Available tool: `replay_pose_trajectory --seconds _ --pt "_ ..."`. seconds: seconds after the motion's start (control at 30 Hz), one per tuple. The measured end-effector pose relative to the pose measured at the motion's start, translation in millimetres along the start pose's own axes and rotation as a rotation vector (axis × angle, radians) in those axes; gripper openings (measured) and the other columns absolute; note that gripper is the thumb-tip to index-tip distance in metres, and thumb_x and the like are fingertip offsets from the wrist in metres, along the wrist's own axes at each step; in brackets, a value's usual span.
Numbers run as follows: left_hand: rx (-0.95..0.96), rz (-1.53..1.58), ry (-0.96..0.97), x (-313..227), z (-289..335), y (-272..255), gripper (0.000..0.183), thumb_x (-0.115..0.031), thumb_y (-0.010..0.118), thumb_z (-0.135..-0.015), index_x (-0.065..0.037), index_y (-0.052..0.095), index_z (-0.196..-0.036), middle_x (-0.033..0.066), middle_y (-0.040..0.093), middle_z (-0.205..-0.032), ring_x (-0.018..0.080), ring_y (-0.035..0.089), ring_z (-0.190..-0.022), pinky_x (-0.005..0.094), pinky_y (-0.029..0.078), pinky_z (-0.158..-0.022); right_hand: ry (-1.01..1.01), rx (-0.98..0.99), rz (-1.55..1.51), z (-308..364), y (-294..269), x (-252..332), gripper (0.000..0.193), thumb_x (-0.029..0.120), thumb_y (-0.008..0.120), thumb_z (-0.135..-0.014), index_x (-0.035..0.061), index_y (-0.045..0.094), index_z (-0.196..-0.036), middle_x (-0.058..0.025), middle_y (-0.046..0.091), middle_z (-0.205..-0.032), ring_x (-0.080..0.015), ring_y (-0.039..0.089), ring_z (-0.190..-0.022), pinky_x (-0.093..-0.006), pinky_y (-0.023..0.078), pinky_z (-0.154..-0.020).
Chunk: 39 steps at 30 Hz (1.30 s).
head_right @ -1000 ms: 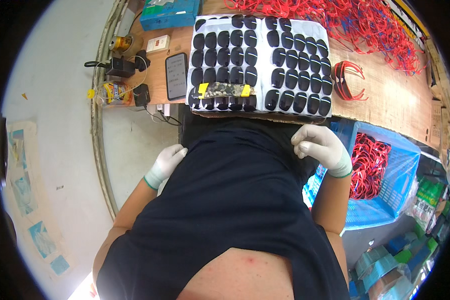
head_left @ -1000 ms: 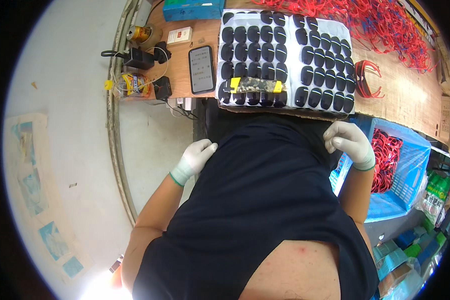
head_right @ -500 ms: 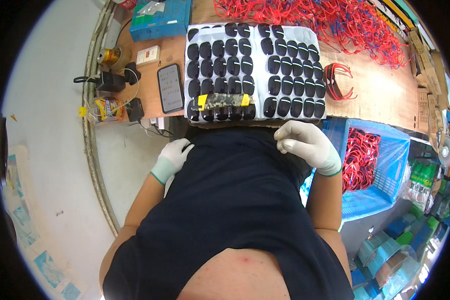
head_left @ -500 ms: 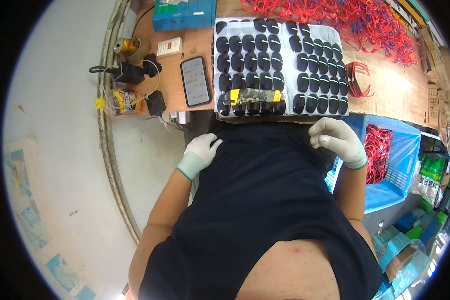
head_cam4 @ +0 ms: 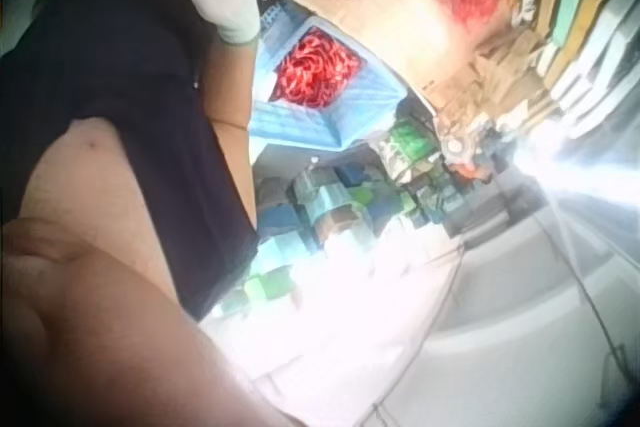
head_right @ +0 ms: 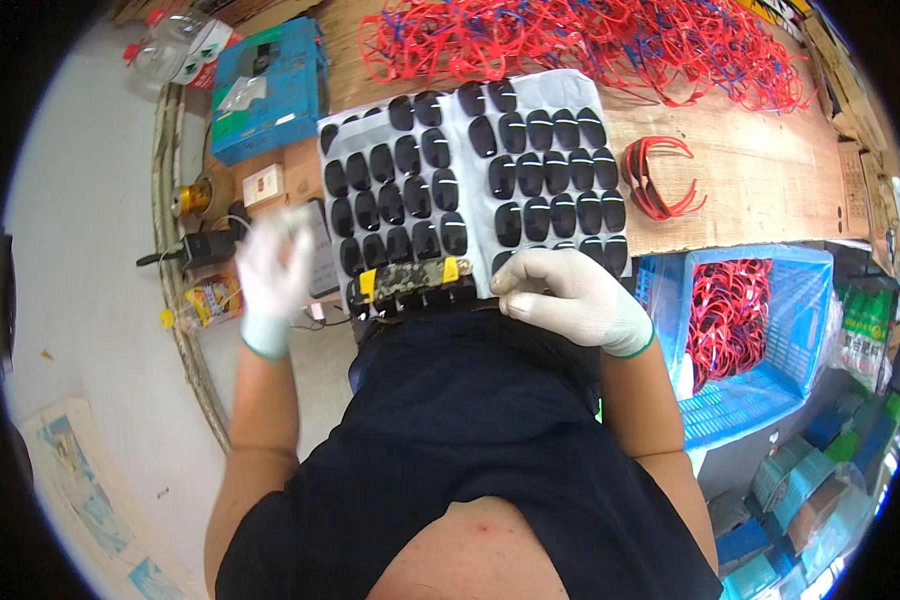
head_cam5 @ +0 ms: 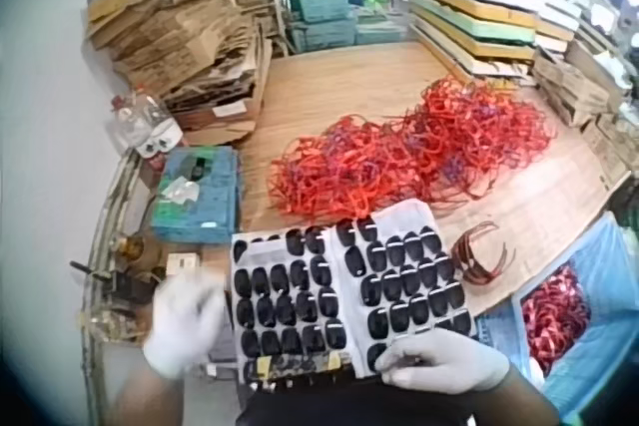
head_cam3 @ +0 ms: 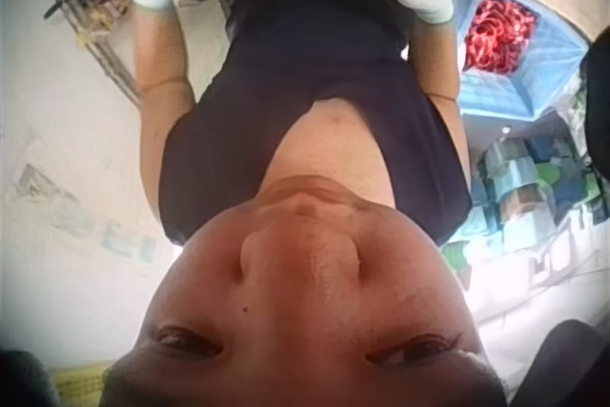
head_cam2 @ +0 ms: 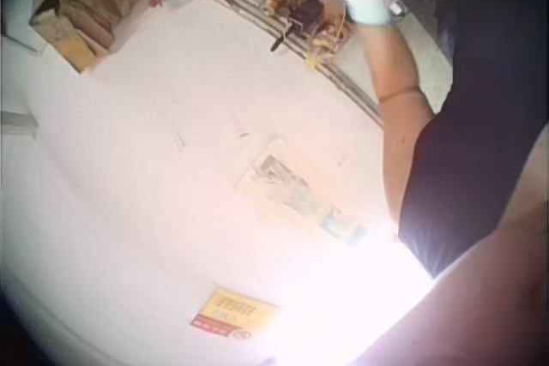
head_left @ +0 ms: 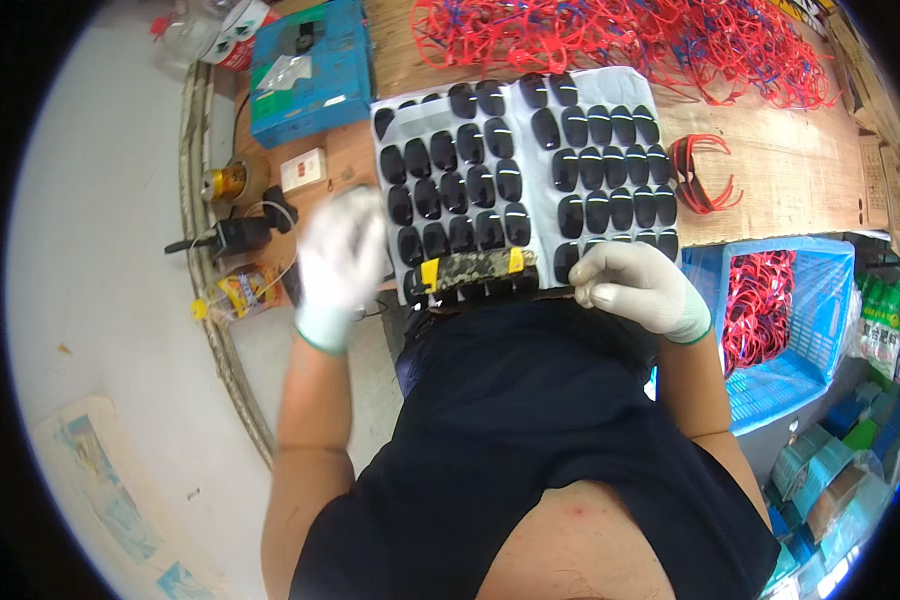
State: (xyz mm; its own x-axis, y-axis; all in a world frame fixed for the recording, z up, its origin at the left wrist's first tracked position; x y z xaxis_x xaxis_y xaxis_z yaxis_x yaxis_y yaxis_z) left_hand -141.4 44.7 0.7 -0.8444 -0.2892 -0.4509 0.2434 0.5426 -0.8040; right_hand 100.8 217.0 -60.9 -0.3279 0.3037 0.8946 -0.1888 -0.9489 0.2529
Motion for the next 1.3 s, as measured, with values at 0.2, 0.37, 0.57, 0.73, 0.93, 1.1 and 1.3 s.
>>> replay_pose_trajectory --seconds 0.2,0.37,0.57,0.73,0.93,1.1,1.3 --pt "0.336 -0.687 0.147 92.0 -197.1 125.7 0.049 -0.002 0.057 -0.085 -0.019 0.063 -0.130 0.0129 0.054 -0.144 0.0301 0.051 -0.133 0.0417 0.044 -0.107 -0.285 -0.474 0.732 -57.8 -57.8 75.0 0.018 0.015 0.064 -0.088 0.0001 0.069 -0.096 -0.0153 0.064 -0.081 -0.0257 0.065 -0.075 -0.0366 0.052 -0.070" --pt "0.466 -0.886 0.167 104.7 -212.2 187.0 0.042 -0.020 0.063 -0.090 -0.022 0.063 -0.133 0.0162 0.035 -0.159 0.0341 0.032 -0.147 0.0445 0.032 -0.117 -0.276 -0.809 1.420 -122.8 -104.0 94.7 0.027 0.032 0.065 -0.085 0.0060 0.072 -0.092 -0.0158 0.068 -0.090 -0.0336 0.067 -0.093 -0.0471 0.053 -0.079" --pt "0.218 -0.629 0.251 80.2 -216.9 140.0 0.026 -0.028 0.070 -0.086 -0.015 0.071 -0.109 0.0155 0.039 -0.157 0.0365 0.037 -0.144 0.0476 0.035 -0.114 -0.013 -0.881 1.463 -141.9 -114.2 79.9 0.035 0.033 0.067 -0.080 0.0035 0.070 -0.097 -0.0200 0.067 -0.102 -0.0360 0.066 -0.098 -0.0476 0.053 -0.086" --pt "-0.053 -0.186 0.359 37.2 -205.2 49.3 0.018 -0.016 0.065 -0.087 -0.006 0.070 -0.102 0.0161 0.059 -0.138 0.0322 0.056 -0.128 0.0407 0.044 -0.106 0.056 -0.869 1.287 -139.7 -135.0 79.8 0.032 0.028 0.065 -0.076 0.0036 0.073 -0.094 -0.0215 0.069 -0.099 -0.0379 0.067 -0.098 -0.0447 0.053 -0.089" --pt "0.070 0.315 -0.112 -0.6 -119.4 0.4 0.026 -0.022 0.070 -0.091 -0.012 0.070 -0.114 0.0094 0.075 -0.099 0.0173 0.072 -0.085 0.0319 0.055 -0.076 -0.047 -0.796 1.002 -113.0 -151.3 90.1 0.028 0.024 0.064 -0.079 0.0015 0.071 -0.094 -0.0219 0.071 -0.094 -0.0368 0.069 -0.093 -0.0410 0.054 -0.086" --pt "0.278 0.706 -0.259 -44.1 34.7 8.1 0.026 -0.014 0.067 -0.093 -0.004 0.064 -0.117 0.0095 0.075 -0.092 0.0142 0.072 -0.081 0.0294 0.057 -0.077 -0.520 -0.740 0.967 -23.8 -72.2 101.2 0.007 0.004 0.061 -0.085 0.0029 0.059 -0.091 -0.0174 0.063 -0.083 -0.0378 0.064 -0.080 -0.0427 0.052 -0.074" --pt "0.283 0.872 -0.316 -86.7 55.4 40.1 0.020 -0.006 0.053 -0.101 0.001 0.053 -0.120 0.0124 0.074 -0.093 0.0196 0.074 -0.082 0.0309 0.058 -0.079 -0.580 -0.364 0.471 11.4 41.9 96.7 0.020 0.000 0.069 -0.085 0.0029 0.065 -0.104 -0.0091 0.067 -0.091 -0.0163 0.067 -0.074 -0.0286 0.052 -0.067"
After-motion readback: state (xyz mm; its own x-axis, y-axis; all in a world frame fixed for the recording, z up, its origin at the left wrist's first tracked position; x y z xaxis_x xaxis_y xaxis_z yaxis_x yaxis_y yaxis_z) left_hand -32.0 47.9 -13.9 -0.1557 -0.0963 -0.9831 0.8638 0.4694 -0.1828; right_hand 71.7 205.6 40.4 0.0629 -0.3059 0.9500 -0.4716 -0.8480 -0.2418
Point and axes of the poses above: each hand's wrist, its own z-axis away from the middle knuckle, its own y-axis out of the palm, x = y × z, the point moved 9 cm from there along -z, towards the middle knuckle
